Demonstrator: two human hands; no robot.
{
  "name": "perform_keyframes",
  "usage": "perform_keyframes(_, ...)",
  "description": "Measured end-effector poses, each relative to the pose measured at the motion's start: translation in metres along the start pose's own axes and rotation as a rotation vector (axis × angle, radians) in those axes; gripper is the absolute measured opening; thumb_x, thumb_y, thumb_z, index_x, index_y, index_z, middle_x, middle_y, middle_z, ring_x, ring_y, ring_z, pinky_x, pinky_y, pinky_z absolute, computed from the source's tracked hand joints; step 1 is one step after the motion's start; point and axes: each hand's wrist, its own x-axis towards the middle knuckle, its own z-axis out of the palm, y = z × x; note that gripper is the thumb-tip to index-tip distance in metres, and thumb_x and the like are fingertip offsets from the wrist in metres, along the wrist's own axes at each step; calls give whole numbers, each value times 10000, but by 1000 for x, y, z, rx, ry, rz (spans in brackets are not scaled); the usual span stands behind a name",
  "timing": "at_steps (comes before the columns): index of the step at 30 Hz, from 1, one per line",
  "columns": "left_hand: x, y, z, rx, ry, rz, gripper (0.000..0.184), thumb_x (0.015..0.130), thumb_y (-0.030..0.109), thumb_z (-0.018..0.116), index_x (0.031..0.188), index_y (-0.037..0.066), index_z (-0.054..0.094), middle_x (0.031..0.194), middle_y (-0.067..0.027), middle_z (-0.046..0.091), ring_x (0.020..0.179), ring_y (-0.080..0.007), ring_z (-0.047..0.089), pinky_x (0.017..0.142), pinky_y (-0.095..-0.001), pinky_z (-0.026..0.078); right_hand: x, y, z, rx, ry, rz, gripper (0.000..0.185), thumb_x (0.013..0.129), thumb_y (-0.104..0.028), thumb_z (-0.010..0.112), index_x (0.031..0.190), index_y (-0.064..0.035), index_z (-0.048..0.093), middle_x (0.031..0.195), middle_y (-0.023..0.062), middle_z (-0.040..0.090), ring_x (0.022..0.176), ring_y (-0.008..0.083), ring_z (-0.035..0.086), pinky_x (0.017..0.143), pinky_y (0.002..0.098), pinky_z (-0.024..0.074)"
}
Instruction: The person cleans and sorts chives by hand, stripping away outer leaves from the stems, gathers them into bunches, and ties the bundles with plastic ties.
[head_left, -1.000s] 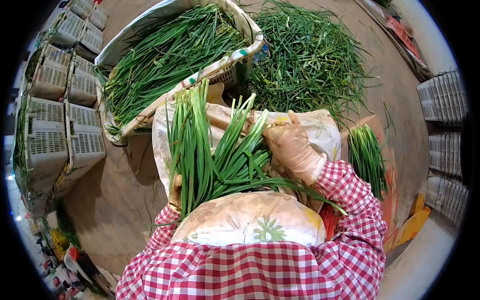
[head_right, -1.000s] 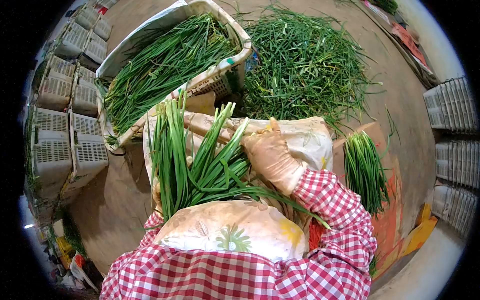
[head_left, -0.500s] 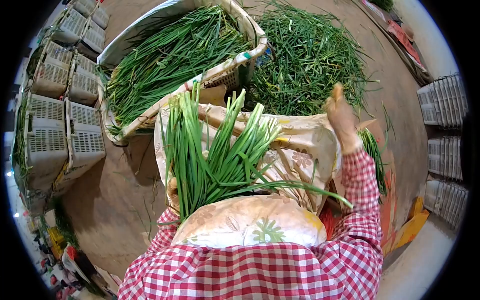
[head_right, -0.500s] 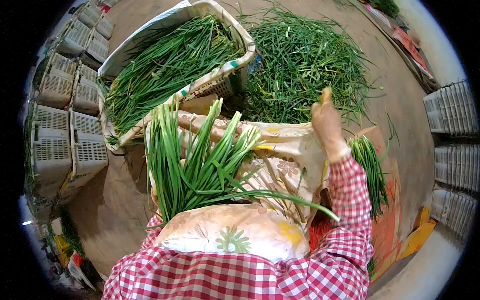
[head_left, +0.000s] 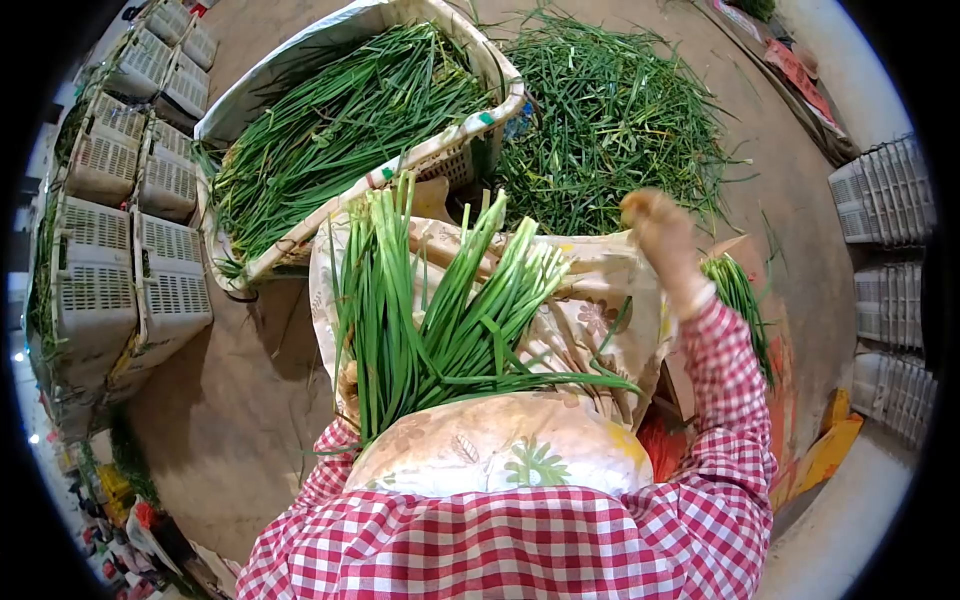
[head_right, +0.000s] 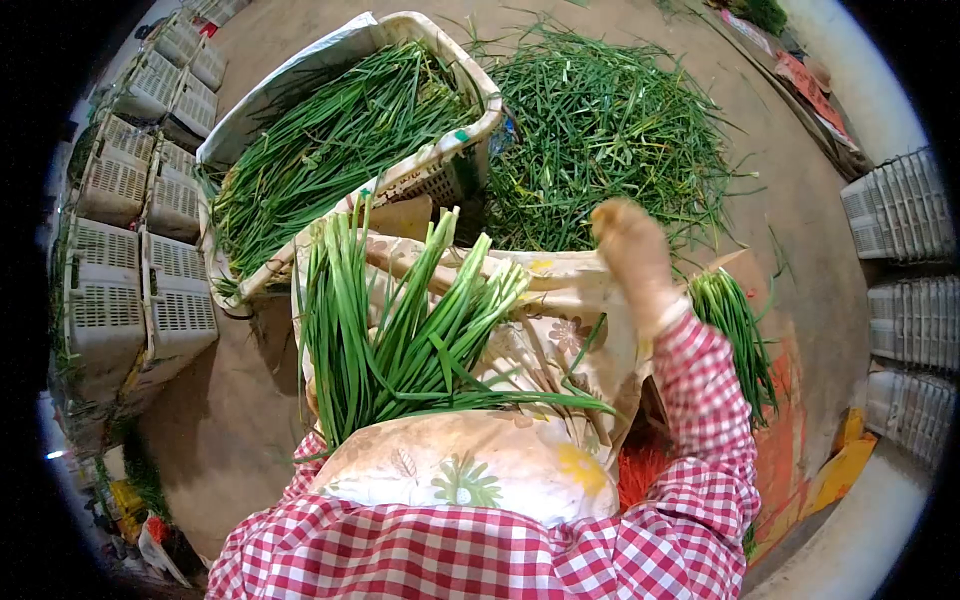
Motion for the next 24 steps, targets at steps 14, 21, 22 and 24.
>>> perform_keyframes(14, 11, -1, 2, 25, -22, -26, 598, 753, 124, 672, 1290, -10, 445, 1094, -168, 604, 871, -250, 641, 732, -370, 567, 17, -89, 27, 800, -788, 117, 264, 837, -237, 677, 968, -8, 671, 808, 15, 656, 720, 89, 582, 652, 232, 468)
perform_keyframes(21, 11, -4, -2, 26, -36, -33, 608, 750, 114, 675, 1297, -9, 439, 1096, -168, 602, 871, -250, 640, 732, -367, 567, 7, -97, 10, 602, -456, 55, 143, 788, -188, 687, 795, -47, 670, 766, 5, 636, 754, 99, 570, 732, 261, 452)
perform_keyframes(22, 11, -4, -3, 35, -42, -32, 610, 749, 113, 676, 1298, -8, 438, 1096, -168, 602, 871, -250, 640, 732, -367, 567, 14, -95, 3, 633, -354, 36, 116, 777, -176, 679, 779, -61, 682, 775, 20, 647, 768, 127, 588, 787, 286, 444)
perform_keyframes(24, 11, -4, 0, 60, -52, -18, 613, 748, 111, 677, 1300, -8, 437, 1096, -169, 601, 871, -250, 640, 732, -366, 567, 45, -77, -13, 561, 30, -168, 133, 802, -194, 639, 765, -88, 709, 734, 10, 656, 702, 96, 567, 698, 281, 454)
